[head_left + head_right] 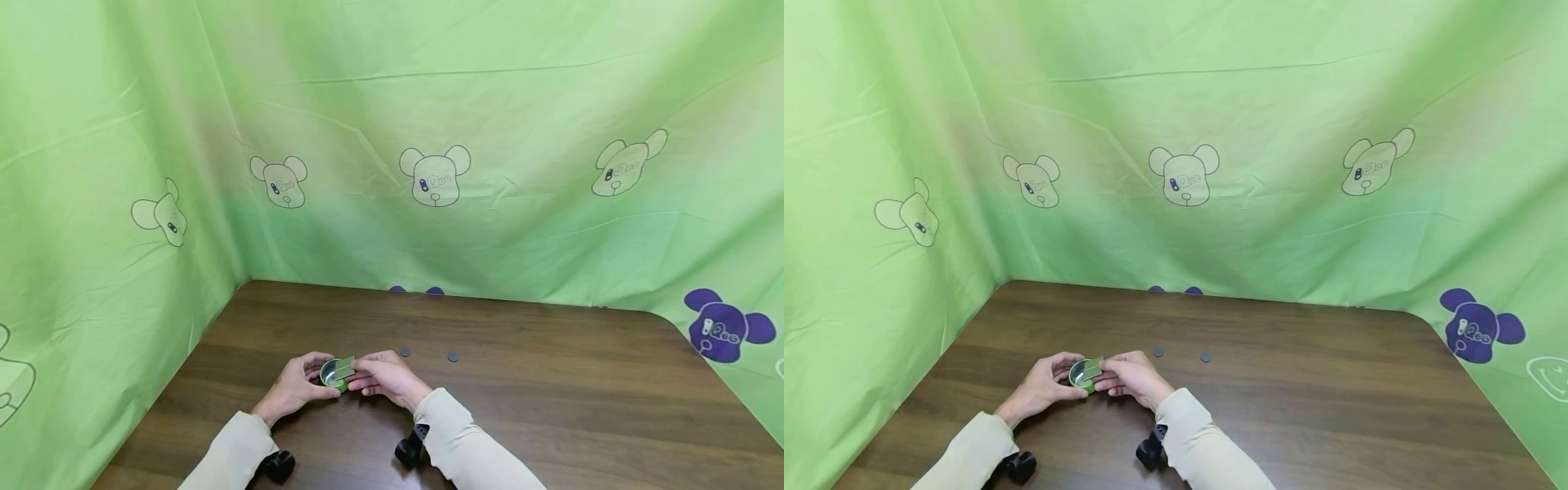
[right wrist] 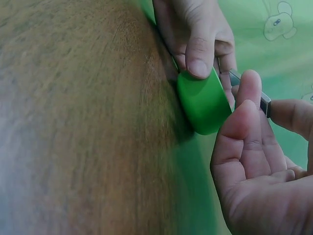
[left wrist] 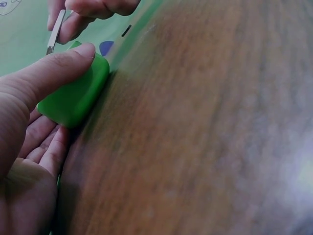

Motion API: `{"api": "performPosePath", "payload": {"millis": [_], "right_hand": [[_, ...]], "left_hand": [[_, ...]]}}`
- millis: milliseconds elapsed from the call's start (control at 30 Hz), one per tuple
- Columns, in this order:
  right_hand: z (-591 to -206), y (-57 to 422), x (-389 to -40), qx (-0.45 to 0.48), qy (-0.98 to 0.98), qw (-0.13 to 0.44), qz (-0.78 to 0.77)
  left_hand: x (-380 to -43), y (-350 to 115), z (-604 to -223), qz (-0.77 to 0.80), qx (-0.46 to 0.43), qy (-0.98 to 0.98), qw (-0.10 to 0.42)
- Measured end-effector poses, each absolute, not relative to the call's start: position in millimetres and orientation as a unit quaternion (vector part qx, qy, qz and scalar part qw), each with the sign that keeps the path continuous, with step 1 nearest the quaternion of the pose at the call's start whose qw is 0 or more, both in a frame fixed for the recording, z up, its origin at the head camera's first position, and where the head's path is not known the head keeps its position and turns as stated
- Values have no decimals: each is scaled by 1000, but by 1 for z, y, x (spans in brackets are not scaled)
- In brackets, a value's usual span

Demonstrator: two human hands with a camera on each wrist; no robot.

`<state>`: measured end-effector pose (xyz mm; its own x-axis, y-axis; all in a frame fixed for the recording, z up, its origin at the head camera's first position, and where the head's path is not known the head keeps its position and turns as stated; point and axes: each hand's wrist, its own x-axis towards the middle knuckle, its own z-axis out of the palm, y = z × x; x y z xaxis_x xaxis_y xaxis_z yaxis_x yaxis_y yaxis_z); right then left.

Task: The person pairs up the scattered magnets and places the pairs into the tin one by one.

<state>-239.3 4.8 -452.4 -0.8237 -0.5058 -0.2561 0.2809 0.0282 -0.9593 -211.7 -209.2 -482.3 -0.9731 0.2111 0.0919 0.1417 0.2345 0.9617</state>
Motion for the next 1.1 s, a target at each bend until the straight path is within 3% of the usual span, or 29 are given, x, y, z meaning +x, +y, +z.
{"api": "performPosePath", "payload": {"millis": [1100], "right_hand": [[-444,-19,-238,-101,720,257,-637]], "left_hand": [[-212,-209,-484,591,115,798,17]]}}
